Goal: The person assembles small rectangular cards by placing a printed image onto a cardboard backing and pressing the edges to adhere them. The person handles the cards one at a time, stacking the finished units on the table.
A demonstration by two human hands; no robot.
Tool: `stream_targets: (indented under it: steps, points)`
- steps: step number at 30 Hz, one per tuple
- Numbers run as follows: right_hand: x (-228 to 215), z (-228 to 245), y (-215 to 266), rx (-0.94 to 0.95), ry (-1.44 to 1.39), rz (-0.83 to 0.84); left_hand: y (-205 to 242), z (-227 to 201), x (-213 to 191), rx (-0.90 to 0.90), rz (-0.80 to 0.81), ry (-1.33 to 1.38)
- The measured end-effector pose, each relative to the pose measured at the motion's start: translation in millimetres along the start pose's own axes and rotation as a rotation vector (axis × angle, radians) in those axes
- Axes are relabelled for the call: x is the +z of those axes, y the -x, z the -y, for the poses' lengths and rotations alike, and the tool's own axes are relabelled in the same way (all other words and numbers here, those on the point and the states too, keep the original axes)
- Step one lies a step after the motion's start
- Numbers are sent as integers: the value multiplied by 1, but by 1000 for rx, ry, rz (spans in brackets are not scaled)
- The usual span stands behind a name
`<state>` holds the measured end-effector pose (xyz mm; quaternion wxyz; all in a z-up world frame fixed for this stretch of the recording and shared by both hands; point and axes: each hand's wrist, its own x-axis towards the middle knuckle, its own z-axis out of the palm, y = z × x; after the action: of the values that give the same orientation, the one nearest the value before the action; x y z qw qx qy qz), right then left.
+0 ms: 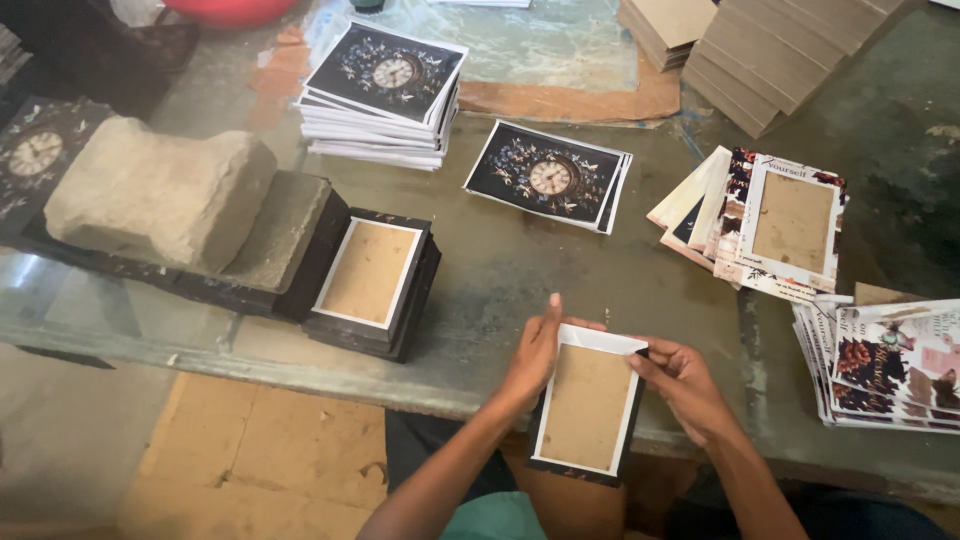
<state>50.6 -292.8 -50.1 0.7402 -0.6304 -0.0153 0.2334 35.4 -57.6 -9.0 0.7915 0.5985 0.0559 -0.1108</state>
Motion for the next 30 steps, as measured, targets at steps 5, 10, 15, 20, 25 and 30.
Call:
stream_targets:
  steps: [5,10,15,20,25,30]
  points:
    - [-2,5,5,-23,-4,-3,-1,24,-5,128,-235,-350]
    - [2,9,7,-16,-6,1,1,33,-13,121,-132,-271]
    - [3,8,7,-24,-21,10,3,24,-10,133,-88,-178]
    - [1,7,8,3,-15,-16,6,20,-8,113,34,-76]
    - [1,9,8,-20,-22,-25,3,24,-20,-21,65,-118]
    - [-1,10,10,-92,37,-1,1,18,-46,-27,249,-212]
